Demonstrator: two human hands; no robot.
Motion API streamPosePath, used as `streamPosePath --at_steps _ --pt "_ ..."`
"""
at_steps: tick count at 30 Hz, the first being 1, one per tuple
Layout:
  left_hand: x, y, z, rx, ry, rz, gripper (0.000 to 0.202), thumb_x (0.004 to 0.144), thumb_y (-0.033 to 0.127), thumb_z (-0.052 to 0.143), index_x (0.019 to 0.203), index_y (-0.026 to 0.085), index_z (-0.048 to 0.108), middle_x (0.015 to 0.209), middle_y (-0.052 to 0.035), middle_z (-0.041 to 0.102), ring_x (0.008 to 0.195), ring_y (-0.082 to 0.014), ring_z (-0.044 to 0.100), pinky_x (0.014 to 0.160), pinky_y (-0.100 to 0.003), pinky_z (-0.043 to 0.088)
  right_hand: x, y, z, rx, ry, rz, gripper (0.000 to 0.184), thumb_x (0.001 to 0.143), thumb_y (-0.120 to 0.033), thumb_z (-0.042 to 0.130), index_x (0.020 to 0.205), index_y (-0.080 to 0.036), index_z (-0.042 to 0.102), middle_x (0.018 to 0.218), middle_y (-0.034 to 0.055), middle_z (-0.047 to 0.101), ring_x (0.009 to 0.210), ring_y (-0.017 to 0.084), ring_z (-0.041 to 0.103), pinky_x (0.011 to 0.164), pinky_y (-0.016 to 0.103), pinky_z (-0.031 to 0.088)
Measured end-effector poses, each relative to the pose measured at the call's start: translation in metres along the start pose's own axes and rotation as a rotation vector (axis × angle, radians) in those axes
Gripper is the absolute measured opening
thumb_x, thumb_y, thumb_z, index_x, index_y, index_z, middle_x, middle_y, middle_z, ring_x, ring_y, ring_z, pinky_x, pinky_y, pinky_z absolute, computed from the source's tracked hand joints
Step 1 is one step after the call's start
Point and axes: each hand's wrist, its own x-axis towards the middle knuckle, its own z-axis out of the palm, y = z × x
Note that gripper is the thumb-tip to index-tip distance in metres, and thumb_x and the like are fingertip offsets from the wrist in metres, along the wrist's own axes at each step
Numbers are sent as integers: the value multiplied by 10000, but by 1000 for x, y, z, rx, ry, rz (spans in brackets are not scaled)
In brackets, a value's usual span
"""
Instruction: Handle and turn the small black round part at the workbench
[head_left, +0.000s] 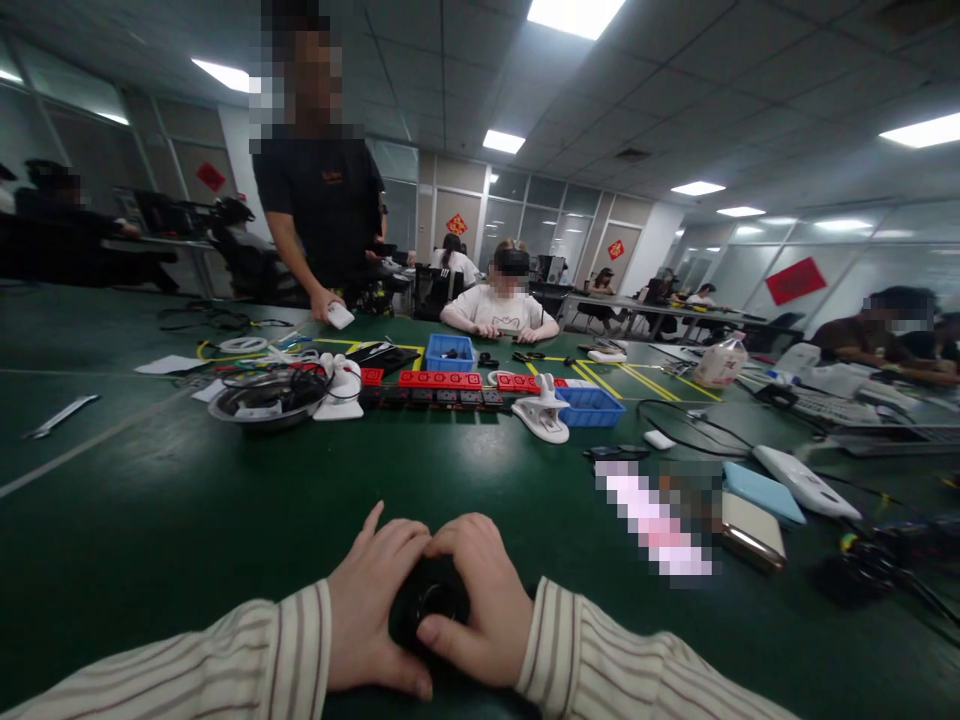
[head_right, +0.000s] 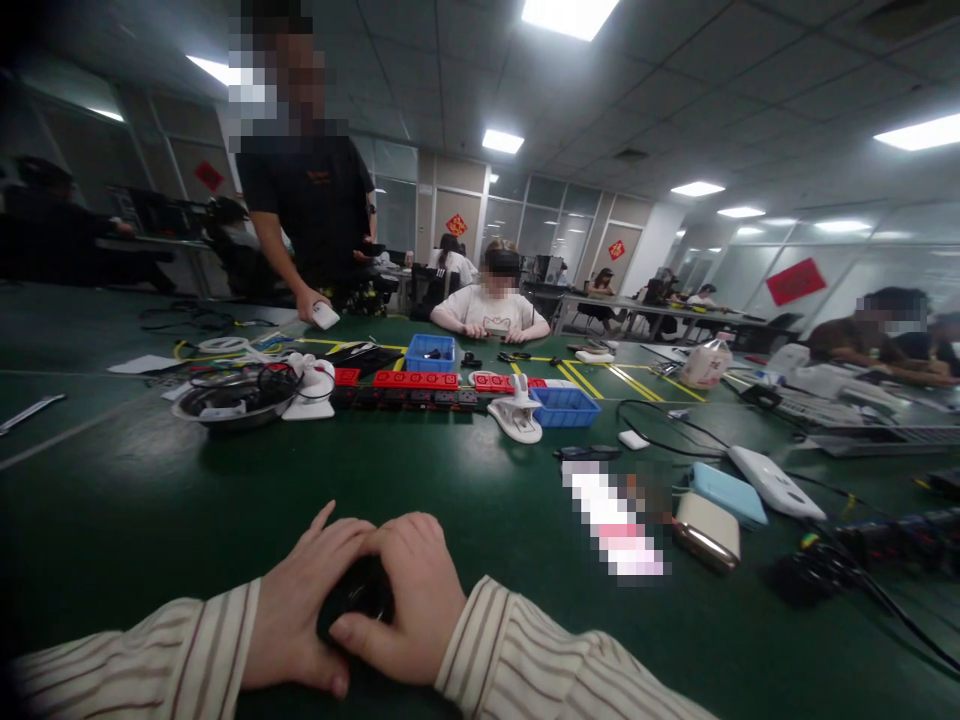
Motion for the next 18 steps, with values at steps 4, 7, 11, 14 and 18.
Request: streamPosePath --at_steps 4,7,11,14,18 --pt "-1 10 -1 -13 -31 -44 600 488 603 658 890 178 525 899 -48 549 864 -255 539 996 -639 125 -3 6 7 -55 -42 66 633 771 -748 208 754 -182 492 728 31 504 706 177 441 690 340 345" --pt "1 12 -3 -20 -62 -63 535 466 549 717 832 189 566 863 -17 537 845 -228 532 1009 -609 138 -3 6 9 -78 -88 48 535 782 -692 311 737 -189 488 705 20 501 708 172 437 695 330 338" --pt "5 4 -5 -79 -119 10 408 489 386 734 832 213 598 903 -6 513 893 -226 509 1034 -564 137 -2 3 7 -40 -110 -37 231 757 -399 430 809 -190 514 775 34 564 772 177 471 724 335 358" --pt "9 -5 -4 -168 -178 91 337 501 311 720 804 219 605 930 -14 494 909 -231 487 962 -458 328 -3 1 7 14 -151 -155 201 665 -243 393 814 -201 520 807 23 622 792 171 503 757 344 372" --pt "9 -10 -2 -206 -170 125 428 524 325 686 922 205 580 924 -28 500 896 -230 489 878 -383 409 -3 0 9 60 -209 -264 231 631 -200 368 808 -213 517 871 11 652 907 172 518 838 348 379"
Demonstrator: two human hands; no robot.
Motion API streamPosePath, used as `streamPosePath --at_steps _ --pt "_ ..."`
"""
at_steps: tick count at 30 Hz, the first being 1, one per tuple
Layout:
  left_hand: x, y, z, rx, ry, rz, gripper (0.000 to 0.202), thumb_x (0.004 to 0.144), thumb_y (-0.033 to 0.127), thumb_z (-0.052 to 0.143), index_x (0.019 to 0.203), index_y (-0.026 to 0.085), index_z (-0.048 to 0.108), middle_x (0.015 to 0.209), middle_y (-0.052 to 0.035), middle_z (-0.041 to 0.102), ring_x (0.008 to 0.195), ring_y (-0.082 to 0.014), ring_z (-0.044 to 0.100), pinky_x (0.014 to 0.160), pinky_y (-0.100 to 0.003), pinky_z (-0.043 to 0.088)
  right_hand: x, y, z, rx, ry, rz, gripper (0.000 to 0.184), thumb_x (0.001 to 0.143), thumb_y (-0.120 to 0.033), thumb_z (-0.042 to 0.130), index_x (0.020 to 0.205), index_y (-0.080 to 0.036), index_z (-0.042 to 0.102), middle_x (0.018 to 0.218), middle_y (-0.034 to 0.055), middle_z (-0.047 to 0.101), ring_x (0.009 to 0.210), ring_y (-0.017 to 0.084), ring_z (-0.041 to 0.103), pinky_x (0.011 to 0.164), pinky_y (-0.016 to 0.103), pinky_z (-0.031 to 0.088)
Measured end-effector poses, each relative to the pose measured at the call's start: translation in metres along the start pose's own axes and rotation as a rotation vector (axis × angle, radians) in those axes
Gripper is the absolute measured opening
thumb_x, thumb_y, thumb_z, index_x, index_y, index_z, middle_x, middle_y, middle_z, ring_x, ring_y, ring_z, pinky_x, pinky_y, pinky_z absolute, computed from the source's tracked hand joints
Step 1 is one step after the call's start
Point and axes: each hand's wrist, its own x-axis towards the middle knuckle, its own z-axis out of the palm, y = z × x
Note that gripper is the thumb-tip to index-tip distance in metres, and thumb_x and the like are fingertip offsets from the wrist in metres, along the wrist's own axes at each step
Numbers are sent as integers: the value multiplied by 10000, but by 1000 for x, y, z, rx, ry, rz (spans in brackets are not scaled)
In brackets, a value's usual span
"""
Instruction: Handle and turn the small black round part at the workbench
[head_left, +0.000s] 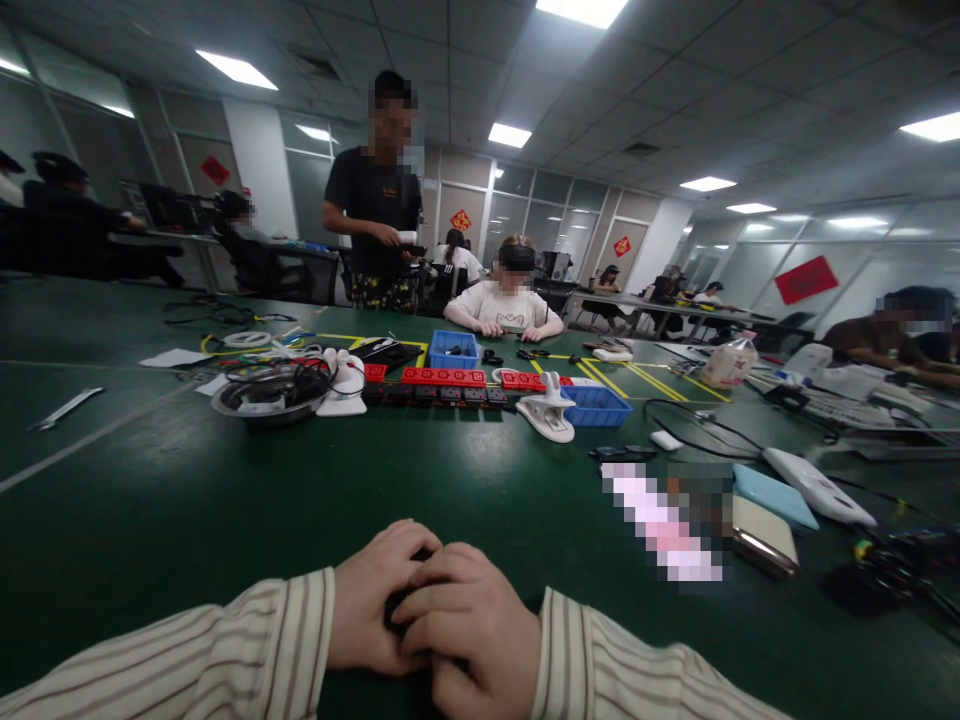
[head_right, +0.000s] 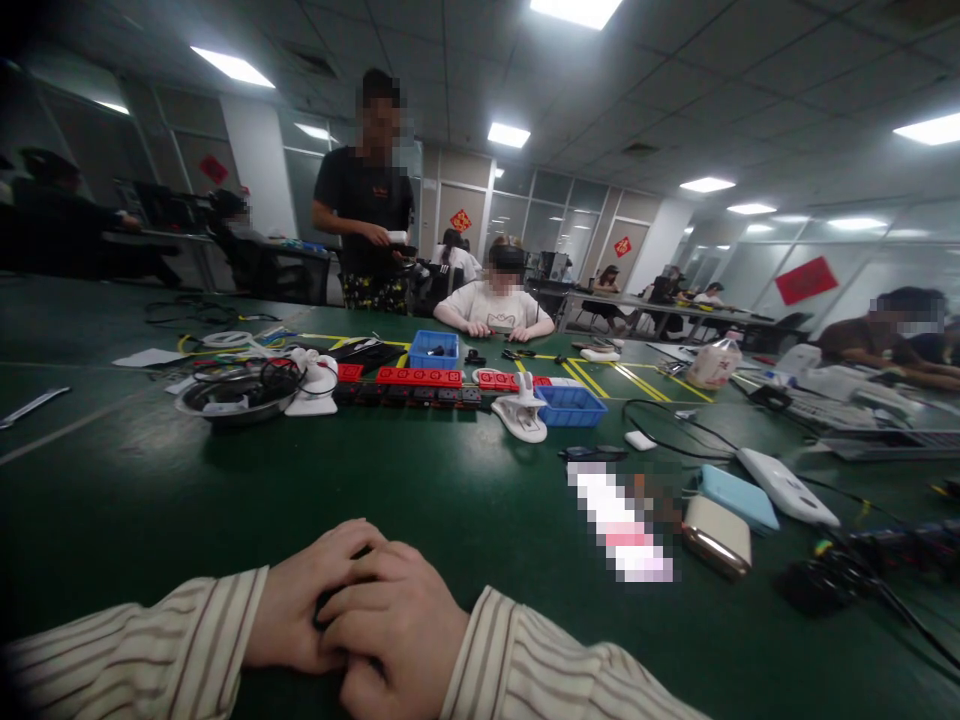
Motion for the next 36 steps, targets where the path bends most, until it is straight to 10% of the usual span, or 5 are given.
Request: streamPosePath --at_steps 6,15,25,36 --pt "-7 -5 2 1 -15 -21 817 565 546 683 1245 202 387 1203 -101 467 1106 -314 430 1034 -560 172 -1 3 -8 88 185 176 313 773 -381 418 993 -172 494 931 66 568 875 186 501 810 349 395" --pt "-10 7 7 159 136 -54 715 537 629 648 1053 172 461 1046 -93 527 1014 -298 493 1032 -605 118 -3 6 0 -100 240 428 605 735 -751 303 782 -172 470 747 26 479 682 168 416 655 325 357" --pt "-3 15 5 65 55 -134 413 504 292 701 880 202 554 903 -9 510 892 -225 499 1019 -515 212 -2 5 1 -230 -39 147 268 693 -368 432 872 -179 499 840 57 564 775 192 470 712 344 360" --pt "-3 4 6 40 26 -55 657 503 435 730 1074 207 500 1008 -45 507 974 -275 477 967 -499 312 2 1 -5 -34 48 -34 308 700 -306 356 961 -198 481 962 50 612 941 186 504 835 357 365"
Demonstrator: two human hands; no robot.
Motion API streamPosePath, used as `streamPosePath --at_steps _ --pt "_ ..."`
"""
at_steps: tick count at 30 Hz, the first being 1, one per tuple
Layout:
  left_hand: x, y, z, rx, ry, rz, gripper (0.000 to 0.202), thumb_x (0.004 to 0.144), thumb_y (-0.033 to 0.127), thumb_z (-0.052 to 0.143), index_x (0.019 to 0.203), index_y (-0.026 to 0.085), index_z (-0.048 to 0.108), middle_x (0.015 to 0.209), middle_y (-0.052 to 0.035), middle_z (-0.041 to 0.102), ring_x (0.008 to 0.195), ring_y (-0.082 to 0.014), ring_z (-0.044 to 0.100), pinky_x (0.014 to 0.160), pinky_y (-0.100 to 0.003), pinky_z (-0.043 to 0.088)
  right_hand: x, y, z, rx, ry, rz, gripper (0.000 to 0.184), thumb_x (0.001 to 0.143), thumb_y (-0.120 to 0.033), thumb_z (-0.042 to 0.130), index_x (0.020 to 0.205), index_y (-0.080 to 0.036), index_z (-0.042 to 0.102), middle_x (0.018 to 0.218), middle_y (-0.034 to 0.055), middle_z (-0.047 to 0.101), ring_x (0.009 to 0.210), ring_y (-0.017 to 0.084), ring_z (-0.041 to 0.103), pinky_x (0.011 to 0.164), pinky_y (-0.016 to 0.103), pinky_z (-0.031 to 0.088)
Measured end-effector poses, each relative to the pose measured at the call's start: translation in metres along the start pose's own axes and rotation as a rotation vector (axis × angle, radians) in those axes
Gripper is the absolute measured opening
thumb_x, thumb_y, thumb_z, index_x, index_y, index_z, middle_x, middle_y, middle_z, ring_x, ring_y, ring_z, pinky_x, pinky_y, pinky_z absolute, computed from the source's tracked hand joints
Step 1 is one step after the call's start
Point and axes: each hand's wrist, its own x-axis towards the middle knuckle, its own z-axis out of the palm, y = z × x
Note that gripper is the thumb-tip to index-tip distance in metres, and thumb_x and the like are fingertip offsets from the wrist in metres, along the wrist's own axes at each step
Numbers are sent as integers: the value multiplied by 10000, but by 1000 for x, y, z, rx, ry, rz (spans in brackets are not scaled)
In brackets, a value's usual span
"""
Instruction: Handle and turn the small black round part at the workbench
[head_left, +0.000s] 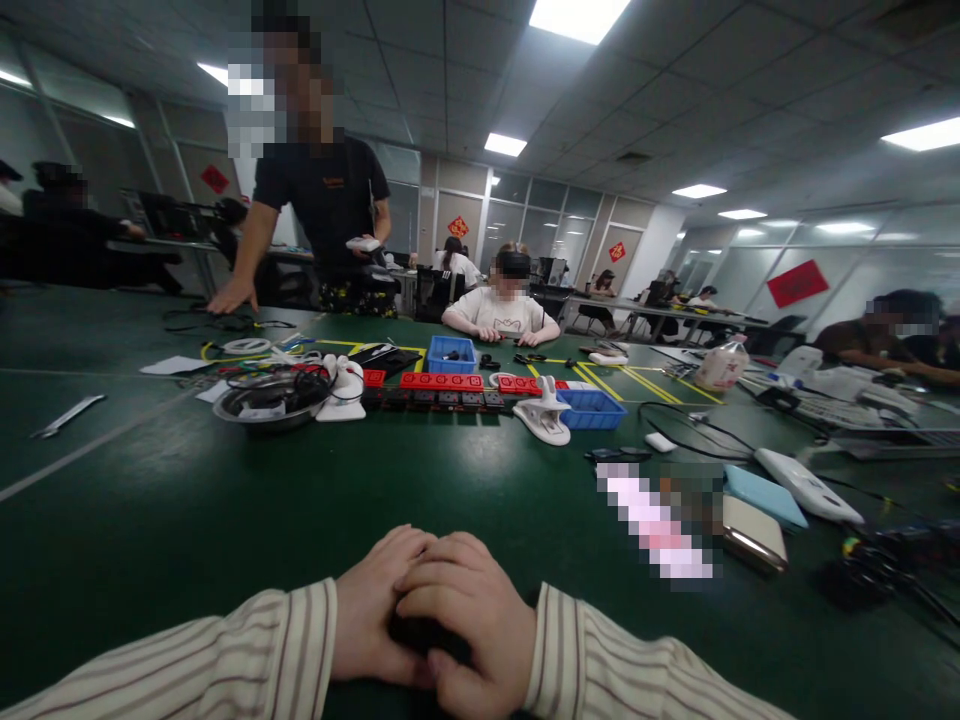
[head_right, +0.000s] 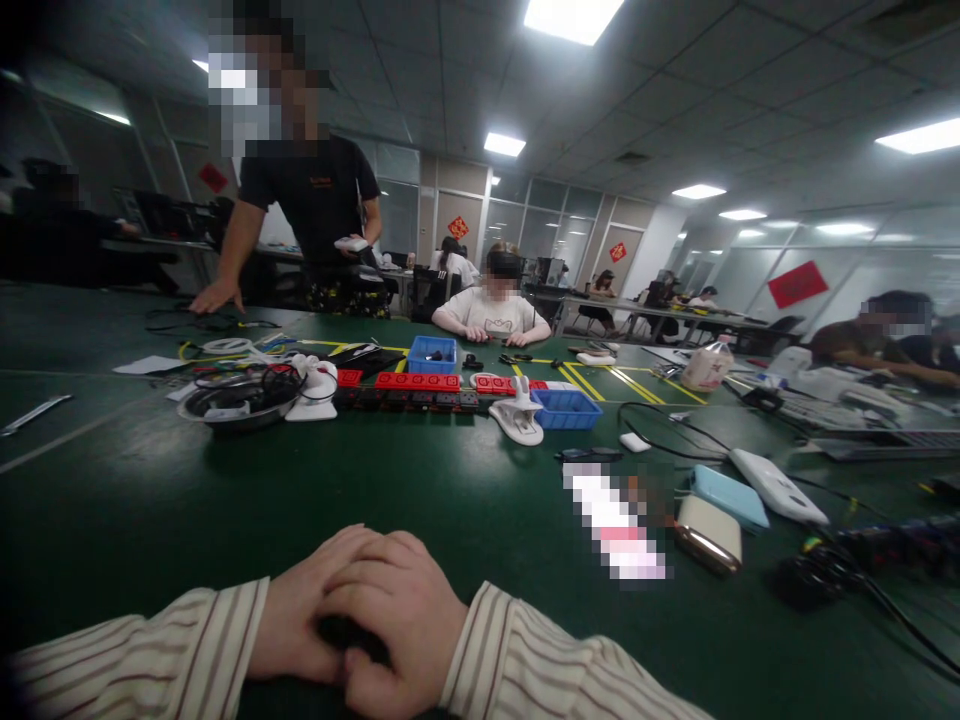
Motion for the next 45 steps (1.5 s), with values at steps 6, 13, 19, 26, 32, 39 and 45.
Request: streamPosePath --at_steps 6,13,19,26,32,39,45 --pt "-7 -4 6 33 54 -15 756 567 584 662 1162 199 398 1164 -109 484 1098 -318 443 1025 -598 144 -2 0 -4 -40 166 291 469 818 -590 317 927 -168 490 872 63 535 809 193 475 756 360 377" --pt "-6 15 0 105 99 -69 599 538 562 679 977 188 517 957 -53 535 925 -258 517 1026 -600 130 -4 1 8 -206 99 351 654 748 -760 253 782 -167 529 775 49 508 723 182 426 694 352 356" --pt "2 15 -7 4 -5 -66 440 456 319 712 856 210 565 885 -8 513 871 -224 512 1023 -533 214 -3 7 13 -174 55 106 285 782 -399 379 854 -175 540 812 48 571 769 179 461 681 329 361" --pt "3 5 -8 -63 -52 13 544 496 438 686 982 223 568 999 -30 543 966 -270 515 1028 -549 202 0 2 9 -139 10 -172 260 927 -330 283 911 -231 523 902 -24 643 937 159 490 831 320 341" --pt "-5 1 -2 -1 35 -15 778 573 582 649 1201 192 407 1177 -107 507 1120 -314 452 1031 -608 128 -2 -3 -3 -18 187 292 430 860 -549 292 937 -174 489 896 58 548 833 187 478 763 355 368" --pt "-4 16 -3 77 103 -107 540 507 547 705 867 180 539 892 -32 537 876 -249 541 1028 -593 151 -5 1 7 -153 161 448 575 766 -721 279 711 -181 469 716 19 486 686 170 418 666 334 327" --pt "2 14 -7 -7 -14 -60 397 486 290 733 835 186 573 881 -12 518 869 -214 520 1006 -507 249 -3 0 9 -142 49 275 289 758 -455 418 797 -185 512 774 33 543 753 171 446 695 321 344"
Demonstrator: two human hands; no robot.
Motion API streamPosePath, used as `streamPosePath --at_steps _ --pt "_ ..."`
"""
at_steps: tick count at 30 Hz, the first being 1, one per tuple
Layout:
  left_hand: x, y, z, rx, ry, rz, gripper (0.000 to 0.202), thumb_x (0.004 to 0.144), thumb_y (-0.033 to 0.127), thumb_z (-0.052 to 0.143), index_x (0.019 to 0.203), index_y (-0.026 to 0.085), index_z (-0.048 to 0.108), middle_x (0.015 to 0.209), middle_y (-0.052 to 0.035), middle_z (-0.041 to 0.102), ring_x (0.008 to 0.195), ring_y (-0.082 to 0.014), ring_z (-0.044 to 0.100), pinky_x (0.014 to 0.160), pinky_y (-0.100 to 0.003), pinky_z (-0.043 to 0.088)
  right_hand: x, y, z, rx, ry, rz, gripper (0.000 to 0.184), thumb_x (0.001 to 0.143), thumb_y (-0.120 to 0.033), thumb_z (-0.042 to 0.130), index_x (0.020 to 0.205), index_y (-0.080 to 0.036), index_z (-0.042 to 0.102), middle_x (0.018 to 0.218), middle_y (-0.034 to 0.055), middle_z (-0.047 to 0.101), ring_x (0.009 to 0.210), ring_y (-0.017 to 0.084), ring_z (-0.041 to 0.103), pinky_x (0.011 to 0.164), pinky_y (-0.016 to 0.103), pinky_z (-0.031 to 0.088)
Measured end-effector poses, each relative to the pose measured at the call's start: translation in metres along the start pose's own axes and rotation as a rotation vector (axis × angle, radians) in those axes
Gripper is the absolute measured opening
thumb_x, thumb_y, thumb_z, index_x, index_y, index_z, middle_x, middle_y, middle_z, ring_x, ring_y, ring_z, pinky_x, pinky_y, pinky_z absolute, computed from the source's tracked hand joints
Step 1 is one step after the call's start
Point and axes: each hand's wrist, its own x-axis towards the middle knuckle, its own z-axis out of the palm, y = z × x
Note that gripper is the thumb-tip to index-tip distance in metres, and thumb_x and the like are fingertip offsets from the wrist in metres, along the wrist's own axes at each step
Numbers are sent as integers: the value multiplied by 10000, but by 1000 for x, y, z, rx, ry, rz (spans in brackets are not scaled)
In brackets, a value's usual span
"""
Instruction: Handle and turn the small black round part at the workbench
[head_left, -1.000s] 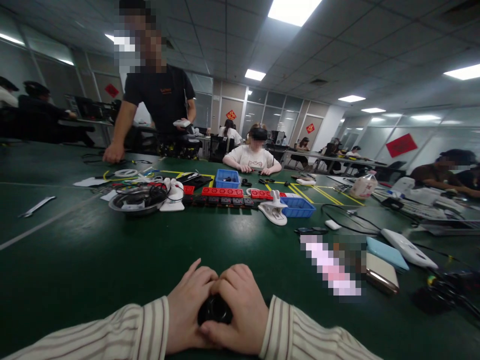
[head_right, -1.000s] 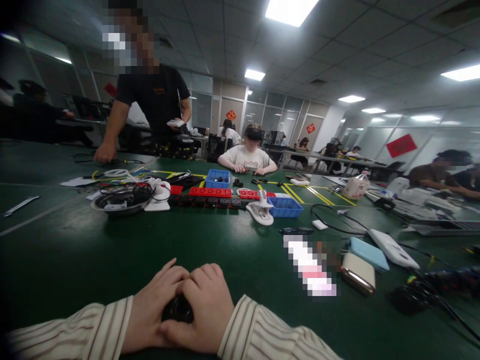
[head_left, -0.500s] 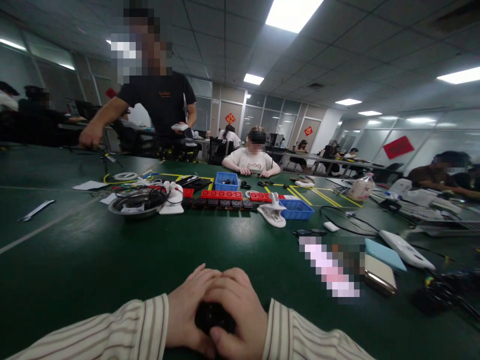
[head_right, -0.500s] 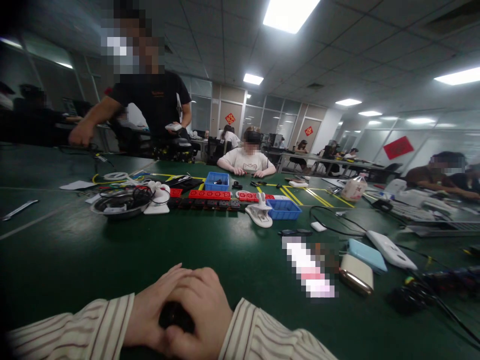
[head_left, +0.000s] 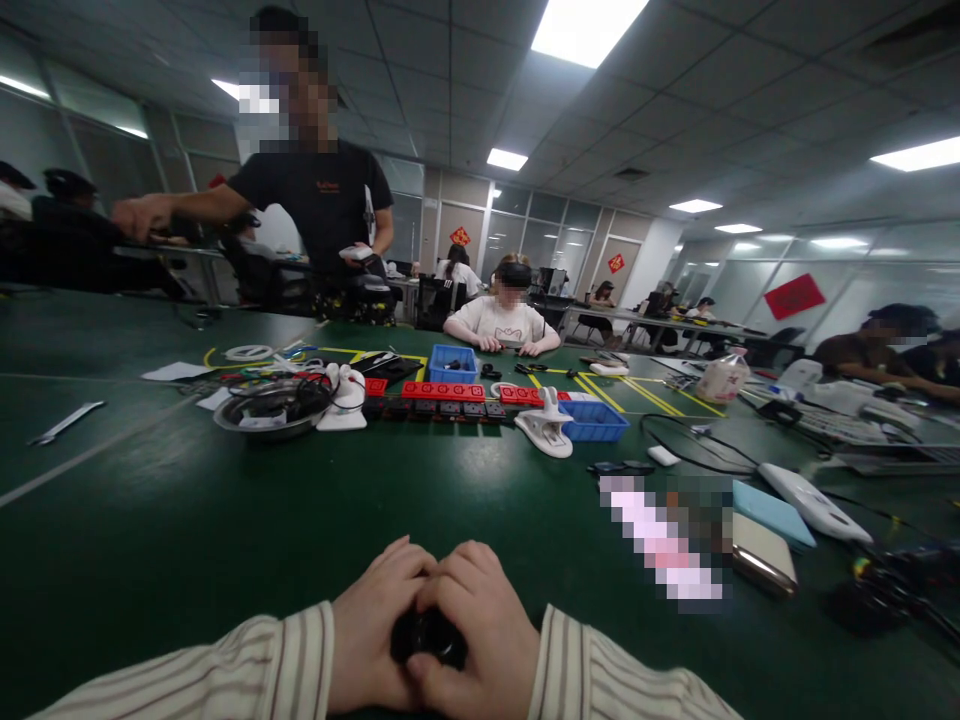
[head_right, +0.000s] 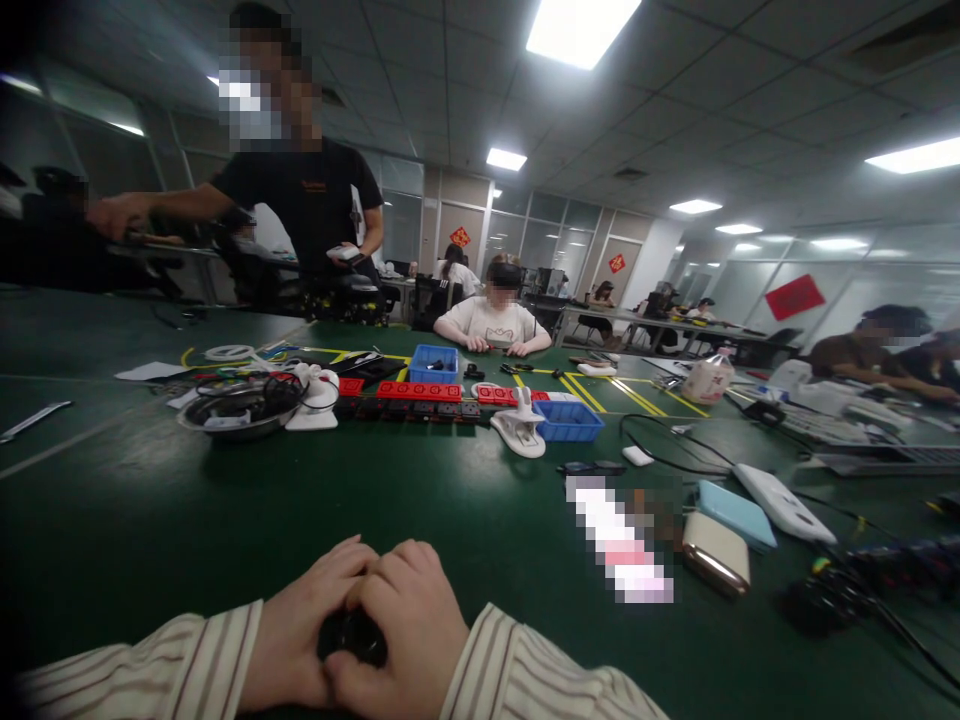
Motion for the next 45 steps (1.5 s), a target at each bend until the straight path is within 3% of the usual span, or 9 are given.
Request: streamPosePath --at_steps 5,8,12,19,27,30,34,38,45 --pt "2 -4 -1 -24 -86 46 377 427 255 732 767 220 573 910 12 524 905 -223 514 1014 -519 223 4 2 -5 96 -43 -246 167 736 -286 372 813 -211 500 775 4 619 798 160 488 723 307 349" --pt "1 -6 -1 -53 -68 47 567 449 327 727 980 256 542 998 1 539 977 -251 511 1036 -556 151 6 -1 -11 98 -92 -310 229 802 -334 345 935 -225 496 893 5 640 884 168 503 768 325 342" --pt "-3 -12 2 -38 10 34 697 528 504 680 1126 225 454 1080 -55 527 1061 -291 477 1032 -598 107 5 -5 -15 113 21 -123 486 836 -580 279 1008 -177 490 939 71 589 875 194 502 782 355 359" --pt "-8 -9 9 75 94 53 704 531 568 673 1077 176 464 1023 -80 532 998 -279 505 1032 -596 112 -1 -3 -1 -6 86 157 694 705 -805 232 785 -175 512 765 41 526 700 180 443 686 348 356" --pt "-1 -6 2 26 -17 78 490 438 277 722 906 232 583 933 -1 508 900 -225 496 994 -489 277 -3 3 3 -63 -82 -58 202 683 -358 514 799 -192 516 790 18 567 786 171 470 715 323 348" --pt "2 -9 1 -38 -53 108 393 476 335 712 834 215 604 938 -8 490 902 -226 481 918 -408 370 -2 6 2 -25 -128 -244 130 652 -255 500 775 -214 505 769 -21 618 805 160 499 724 314 344" --pt "2 -12 2 -69 -33 99 507 533 490 692 942 216 570 993 -23 517 935 -255 494 1004 -474 268 4 3 -6 53 -99 -343 116 753 -262 433 846 -230 495 831 -30 656 860 146 524 783 311 355" --pt "-2 -13 3 -78 -2 52 700 529 538 690 1110 215 469 1104 -62 504 1031 -295 466 1034 -530 190 6 -3 -16 148 2 -204 396 836 -522 315 973 -188 479 922 56 606 889 177 516 793 340 372" --pt "-6 -4 -2 -18 -35 23 751 511 616 669 1082 176 459 1054 -86 513 994 -289 479 1026 -600 101 -3 -7 -4 74 110 187 662 731 -782 246 800 -172 496 751 28 498 672 163 428 654 321 350"
